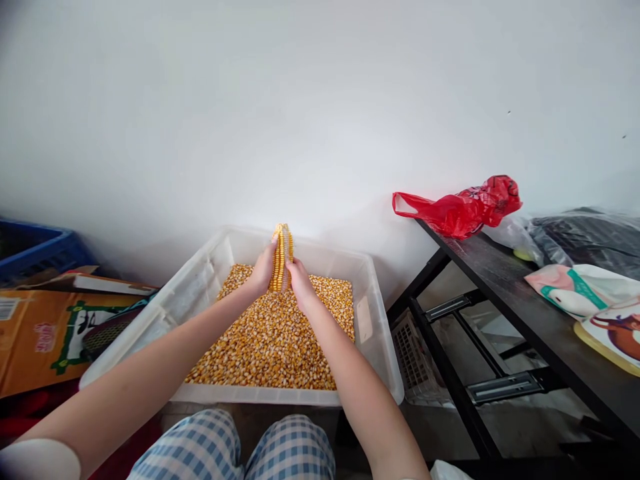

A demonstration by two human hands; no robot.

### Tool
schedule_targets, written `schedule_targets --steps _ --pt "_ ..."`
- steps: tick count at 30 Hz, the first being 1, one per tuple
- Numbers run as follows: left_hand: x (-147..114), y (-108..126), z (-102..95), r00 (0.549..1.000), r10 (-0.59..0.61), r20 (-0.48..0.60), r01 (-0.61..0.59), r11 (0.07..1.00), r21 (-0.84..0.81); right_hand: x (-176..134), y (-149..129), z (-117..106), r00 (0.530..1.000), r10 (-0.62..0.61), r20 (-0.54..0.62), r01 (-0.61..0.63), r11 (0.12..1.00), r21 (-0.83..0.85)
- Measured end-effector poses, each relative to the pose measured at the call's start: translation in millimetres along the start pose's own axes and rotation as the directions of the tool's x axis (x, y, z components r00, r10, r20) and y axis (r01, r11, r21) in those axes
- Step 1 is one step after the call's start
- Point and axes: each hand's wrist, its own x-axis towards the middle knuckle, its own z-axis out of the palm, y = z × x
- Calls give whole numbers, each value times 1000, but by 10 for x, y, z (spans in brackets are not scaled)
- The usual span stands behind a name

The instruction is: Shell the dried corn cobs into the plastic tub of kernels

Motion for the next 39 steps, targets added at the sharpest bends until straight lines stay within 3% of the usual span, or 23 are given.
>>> schedule_targets --steps 8,12,16,24,34,39 --pt "-15 68 11 992 -92 90 105 983 -148 -53 -78 28 993 -110 32 111 993 -43" --pt "-71 14 80 998 -24 66 32 992 -122 -65 -34 48 972 -234 6 232 958 -170" --pt "-106 -51 104 998 67 7 -67 996 -67 -88 20 40 913 -408 4 372 828 -419" --pt "-122 -57 119 994 107 -17 -107 994 -14 -129 6 44 916 -398 -41 269 688 -674" --pt "-85 -90 73 999 34 -3 -34 999 -1 -146 -37 38 917 -395 -49 280 727 -627" --pt "-70 -82 69 1000 26 12 -25 999 -34 -88 -21 25 903 -427 -53 347 795 -498"
